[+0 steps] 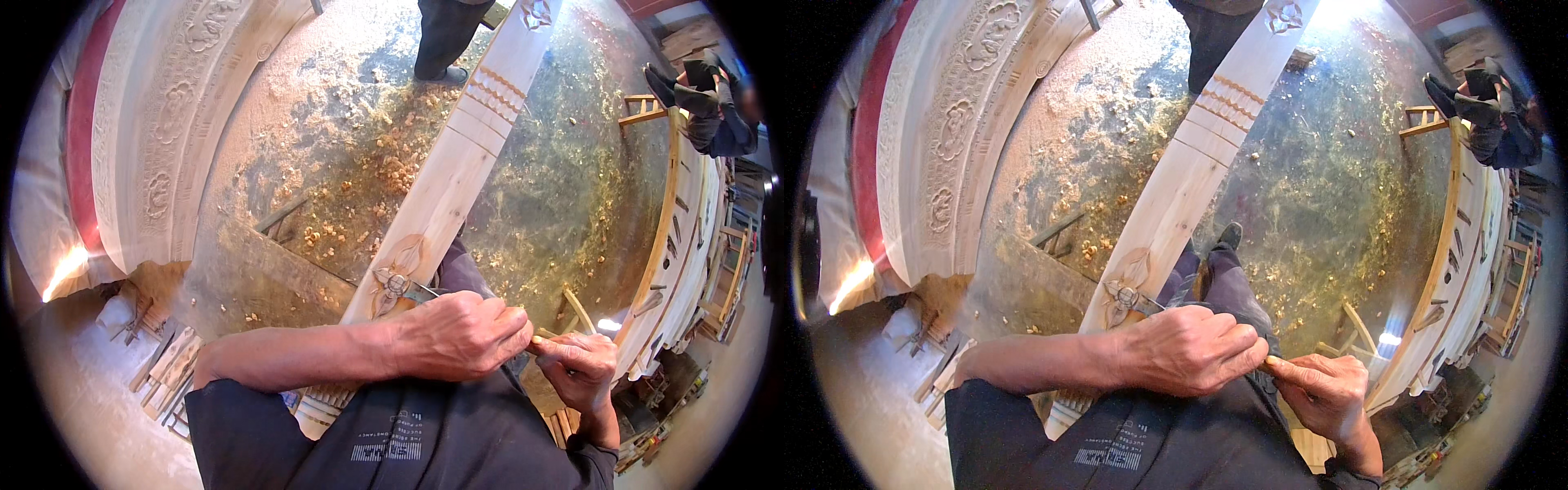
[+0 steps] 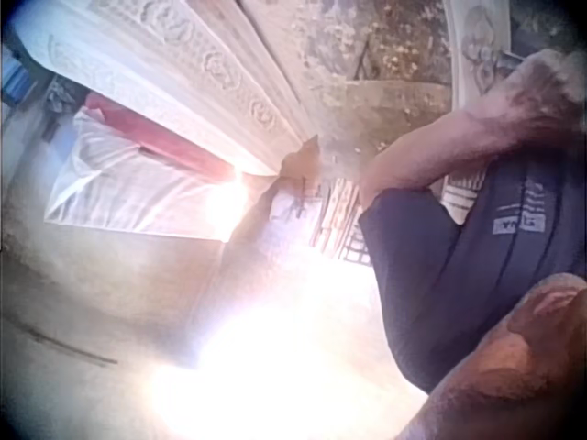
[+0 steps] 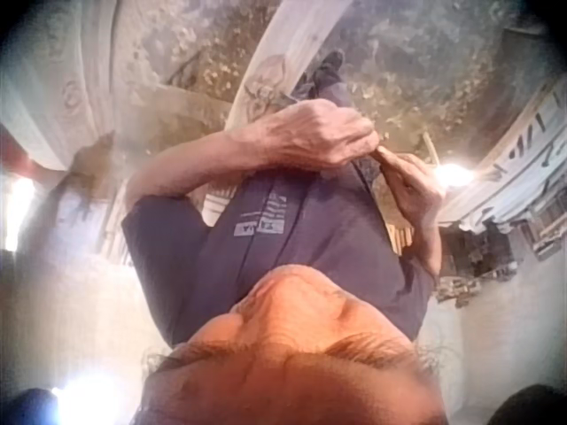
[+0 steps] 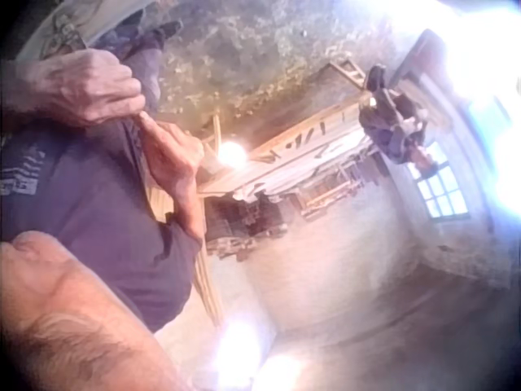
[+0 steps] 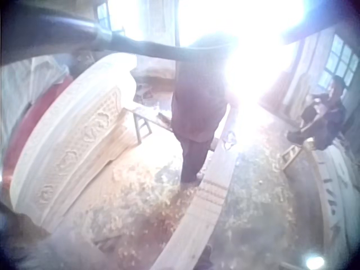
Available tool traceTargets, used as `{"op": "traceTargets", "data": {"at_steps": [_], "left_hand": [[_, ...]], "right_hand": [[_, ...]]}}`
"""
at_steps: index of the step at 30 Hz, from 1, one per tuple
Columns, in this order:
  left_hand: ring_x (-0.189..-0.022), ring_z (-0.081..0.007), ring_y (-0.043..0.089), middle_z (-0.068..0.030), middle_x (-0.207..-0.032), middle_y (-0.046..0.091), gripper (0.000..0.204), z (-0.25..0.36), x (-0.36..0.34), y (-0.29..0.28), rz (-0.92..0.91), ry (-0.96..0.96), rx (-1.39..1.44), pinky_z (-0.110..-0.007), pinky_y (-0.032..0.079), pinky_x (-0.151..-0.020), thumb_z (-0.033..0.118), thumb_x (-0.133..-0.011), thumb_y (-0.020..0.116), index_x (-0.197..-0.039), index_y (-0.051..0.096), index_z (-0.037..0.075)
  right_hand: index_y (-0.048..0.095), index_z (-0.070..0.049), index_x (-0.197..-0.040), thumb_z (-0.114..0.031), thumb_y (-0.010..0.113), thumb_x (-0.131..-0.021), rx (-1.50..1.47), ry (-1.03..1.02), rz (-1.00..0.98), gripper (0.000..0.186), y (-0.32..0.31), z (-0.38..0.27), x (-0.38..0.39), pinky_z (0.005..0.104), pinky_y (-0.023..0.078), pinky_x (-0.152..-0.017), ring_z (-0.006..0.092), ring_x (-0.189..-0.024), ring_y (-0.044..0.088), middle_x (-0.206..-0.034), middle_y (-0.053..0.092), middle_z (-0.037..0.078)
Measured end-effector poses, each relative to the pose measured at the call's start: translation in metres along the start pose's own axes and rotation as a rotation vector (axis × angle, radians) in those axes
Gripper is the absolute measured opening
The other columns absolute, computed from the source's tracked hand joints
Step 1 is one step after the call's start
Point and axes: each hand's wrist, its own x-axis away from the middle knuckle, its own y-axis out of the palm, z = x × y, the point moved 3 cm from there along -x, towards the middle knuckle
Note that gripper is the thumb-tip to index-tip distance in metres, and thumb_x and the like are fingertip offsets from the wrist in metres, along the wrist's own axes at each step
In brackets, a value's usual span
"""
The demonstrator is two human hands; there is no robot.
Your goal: The person uses a chisel and a hammer to carve decorative floral patterns into a long wood plank on a workbench.
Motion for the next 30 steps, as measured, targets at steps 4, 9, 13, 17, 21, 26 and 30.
{"op": "traceTargets", "data": {"at_steps": [4,9,13,17,21,26,30], "left_hand": [[-0.071,-0.0158,0.06,-0.0044,-0.085,0.054,0.034,0.0,0.001,0.001,0.001,-0.013,0.009,-0.031,0.045,-0.056,0.019,-0.092,0.065,-0.118,0.07,-0.002],[-0.078,-0.0181,0.061,-0.008,-0.094,0.06,0.048,-0.004,-0.001,-0.001,0.034,-0.03,-0.021,-0.032,0.048,-0.063,0.017,-0.093,0.063,-0.133,0.065,-0.009],[-0.086,-0.0213,0.063,-0.0156,-0.111,0.064,0.06,-0.008,-0.006,-0.004,0.064,-0.067,-0.112,-0.033,0.051,-0.07,0.016,-0.094,0.062,-0.146,0.057,-0.014],[-0.089,-0.0226,0.063,-0.0183,-0.12,0.062,0.063,-0.012,-0.008,-0.007,0.116,-0.105,-0.142,-0.033,0.052,-0.073,0.014,-0.095,0.061,-0.15,0.053,-0.015],[-0.087,-0.0211,0.062,-0.0168,-0.118,0.063,0.062,-0.01,-0.007,-0.007,0.125,-0.079,-0.143,-0.033,0.052,-0.073,0.013,-0.094,0.062,-0.149,0.055,-0.015],[-0.083,-0.0156,0.061,-0.0106,-0.11,0.064,0.053,0.003,0.002,-0.013,0.091,0.093,-0.189,-0.029,0.044,-0.065,0.017,-0.095,0.063,-0.142,0.065,-0.008],[-0.078,-0.0121,0.059,-0.0038,-0.098,0.062,0.045,0.018,0.015,-0.022,0.246,0.258,-0.305,-0.026,0.037,-0.06,0.02,-0.095,0.065,-0.132,0.072,-0.004]], "right_hand": [[0.086,-0.007,-0.11,0.006,0.088,-0.076,0.002,-0.006,-0.021,0.036,-0.002,0.0,-0.003,0.0312,0.054,-0.055,0.0214,-0.064,0.075,-0.085,0.08,0.014],[0.087,-0.008,-0.114,0.006,0.085,-0.077,0.004,-0.037,-0.105,0.04,-0.021,0.004,-0.034,0.0306,0.05,-0.051,0.0166,-0.056,0.069,-0.075,0.075,0.012],[0.088,-0.009,-0.115,0.006,0.084,-0.075,-0.022,-0.101,-0.198,0.042,-0.042,0.01,-0.075,0.0302,0.049,-0.049,0.0141,-0.053,0.065,-0.068,0.071,0.009],[0.087,-0.007,-0.113,0.007,0.084,-0.078,-0.081,-0.125,-0.264,0.038,-0.052,0.017,-0.101,0.0297,0.05,-0.051,0.0136,-0.055,0.068,-0.067,0.07,0.009],[0.087,-0.007,-0.115,0.008,0.083,-0.079,-0.085,-0.142,-0.248,0.04,-0.049,0.01,-0.09,0.0306,0.051,-0.051,0.0147,-0.056,0.069,-0.067,0.07,0.009],[0.087,-0.01,-0.116,0.003,0.085,-0.073,0.101,-0.1,-0.094,0.045,-0.035,-0.024,-0.038,0.0321,0.054,-0.051,0.0192,-0.06,0.074,-0.073,0.074,0.009],[0.087,-0.008,-0.113,0.004,0.086,-0.073,-0.012,-0.056,0.039,0.042,-0.009,-0.044,0.008,0.0326,0.058,-0.057,0.0225,-0.066,0.077,-0.084,0.079,0.012]]}}
